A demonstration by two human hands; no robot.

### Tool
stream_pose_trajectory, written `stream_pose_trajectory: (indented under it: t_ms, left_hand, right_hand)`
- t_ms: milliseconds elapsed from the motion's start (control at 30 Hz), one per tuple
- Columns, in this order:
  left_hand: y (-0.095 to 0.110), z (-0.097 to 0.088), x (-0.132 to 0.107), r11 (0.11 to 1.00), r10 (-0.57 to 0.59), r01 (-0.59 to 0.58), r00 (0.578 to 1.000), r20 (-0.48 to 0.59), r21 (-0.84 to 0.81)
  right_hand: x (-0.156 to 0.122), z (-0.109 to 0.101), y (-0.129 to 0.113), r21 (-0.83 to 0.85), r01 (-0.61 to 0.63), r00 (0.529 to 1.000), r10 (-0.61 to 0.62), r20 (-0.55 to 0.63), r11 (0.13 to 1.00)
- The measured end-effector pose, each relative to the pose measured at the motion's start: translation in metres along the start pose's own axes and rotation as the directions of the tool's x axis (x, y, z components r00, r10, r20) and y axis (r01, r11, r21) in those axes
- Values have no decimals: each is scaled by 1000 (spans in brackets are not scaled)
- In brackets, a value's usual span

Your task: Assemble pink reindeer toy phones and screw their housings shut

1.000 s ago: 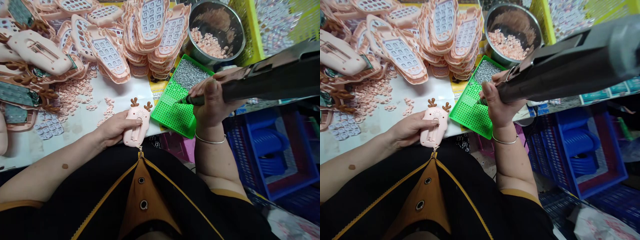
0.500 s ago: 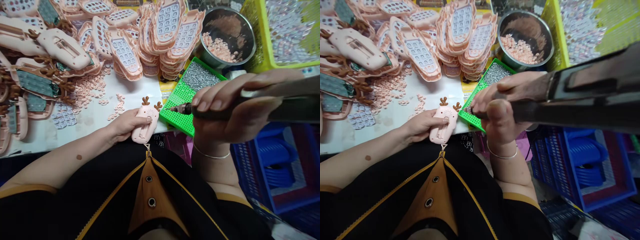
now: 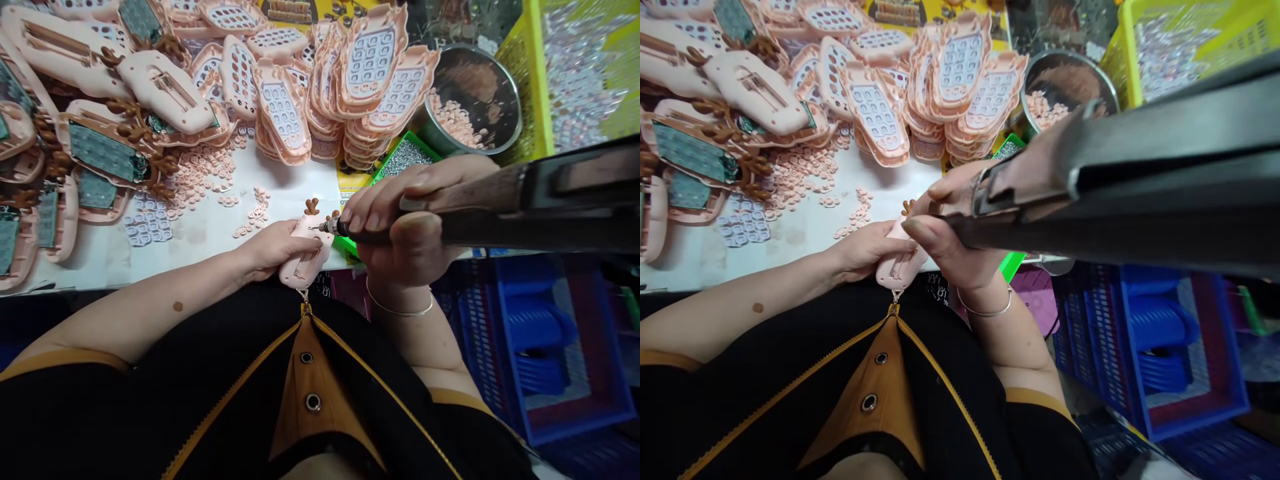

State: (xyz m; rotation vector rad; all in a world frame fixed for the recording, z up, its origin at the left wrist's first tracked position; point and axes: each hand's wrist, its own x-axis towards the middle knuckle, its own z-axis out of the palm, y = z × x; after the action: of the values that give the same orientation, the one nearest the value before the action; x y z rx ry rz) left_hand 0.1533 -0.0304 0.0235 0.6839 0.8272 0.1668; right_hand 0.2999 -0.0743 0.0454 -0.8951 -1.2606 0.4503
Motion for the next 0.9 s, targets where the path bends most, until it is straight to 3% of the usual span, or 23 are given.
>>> stream_pose_trajectory:
  t_ms: [267,400,567,700,900]
  left_hand:
    - [-1,-1,2,997,26,-28,999,30,67]
    - [-3,-6,3,999,36,-38,997,62,33]
    - [-6,-15,3,998,40,-30,983,179,-57]
    - [-9,-16,4,996,45,-34,989,143,-84]
    - [-10,-14,4,995,94,-90,990,101,-46]
  right_hand:
    - [6,8,6,70,137,990,-139,23,988]
    - [9,9,-1,31,122,992,-123,41,992]
    - [10,8,-14,57,114,992,-111,-56,992]
    - [7,9,-15,71,88,992,-81,-93,994]
    - [11,10,-16,187,165,979,-137,-152,968]
